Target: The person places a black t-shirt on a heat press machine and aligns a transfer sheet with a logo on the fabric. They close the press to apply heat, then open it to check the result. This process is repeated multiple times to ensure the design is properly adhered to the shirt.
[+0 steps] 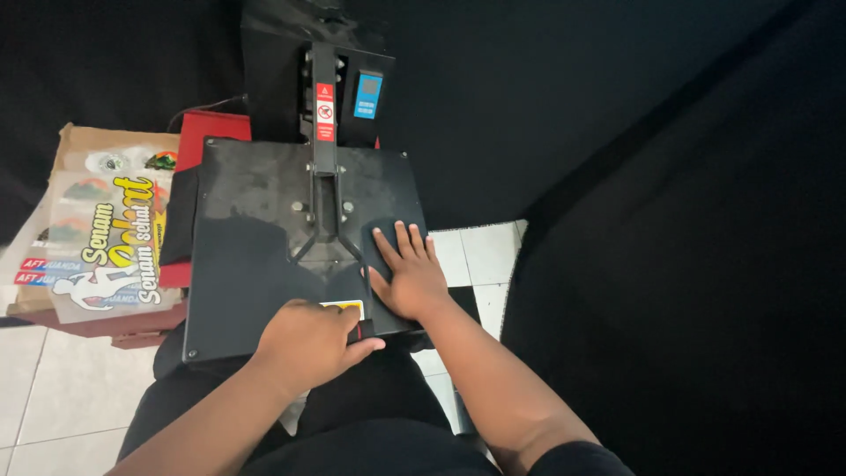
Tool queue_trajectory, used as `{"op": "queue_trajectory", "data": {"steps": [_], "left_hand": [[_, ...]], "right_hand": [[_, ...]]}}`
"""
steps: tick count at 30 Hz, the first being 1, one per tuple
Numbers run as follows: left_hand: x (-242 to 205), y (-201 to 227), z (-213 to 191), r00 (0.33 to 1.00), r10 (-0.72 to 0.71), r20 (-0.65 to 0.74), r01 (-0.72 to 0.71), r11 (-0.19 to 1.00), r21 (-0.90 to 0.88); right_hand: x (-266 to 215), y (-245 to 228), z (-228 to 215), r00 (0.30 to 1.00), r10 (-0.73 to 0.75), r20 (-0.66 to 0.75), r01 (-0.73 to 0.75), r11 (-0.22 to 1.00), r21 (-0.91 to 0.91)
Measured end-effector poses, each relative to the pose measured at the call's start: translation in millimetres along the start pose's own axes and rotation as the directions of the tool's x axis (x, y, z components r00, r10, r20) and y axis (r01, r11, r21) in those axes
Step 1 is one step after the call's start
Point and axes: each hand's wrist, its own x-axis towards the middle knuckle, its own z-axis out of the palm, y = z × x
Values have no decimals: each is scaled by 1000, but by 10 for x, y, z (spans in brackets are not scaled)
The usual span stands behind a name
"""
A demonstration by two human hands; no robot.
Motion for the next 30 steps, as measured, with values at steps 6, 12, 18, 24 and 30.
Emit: {"op": "queue_trajectory", "data": {"steps": [6,12,18,24,30], "left_hand": [[-25,25,-65,999,18,26,-19,998,53],[-17,1,49,990,59,-127,-55,998,41],[-67,-81,154,971,89,-222,-98,995,-29],[-67,-74,69,950,107,-294,-120,992,-26],[-83,-40,-57,982,105,-155,-110,994,-21]], "right_hand": [[-498,-41,-343,987,-6,163,9,1000,-20],[-672,921,681,740,-269,-616,610,654,447],[-587,823,850,570,-279,-773,696,665,273],[-483,842,839,448,-341,-827,749,648,138],[-472,866,896,433,-327,-840,756,639,141]]}}
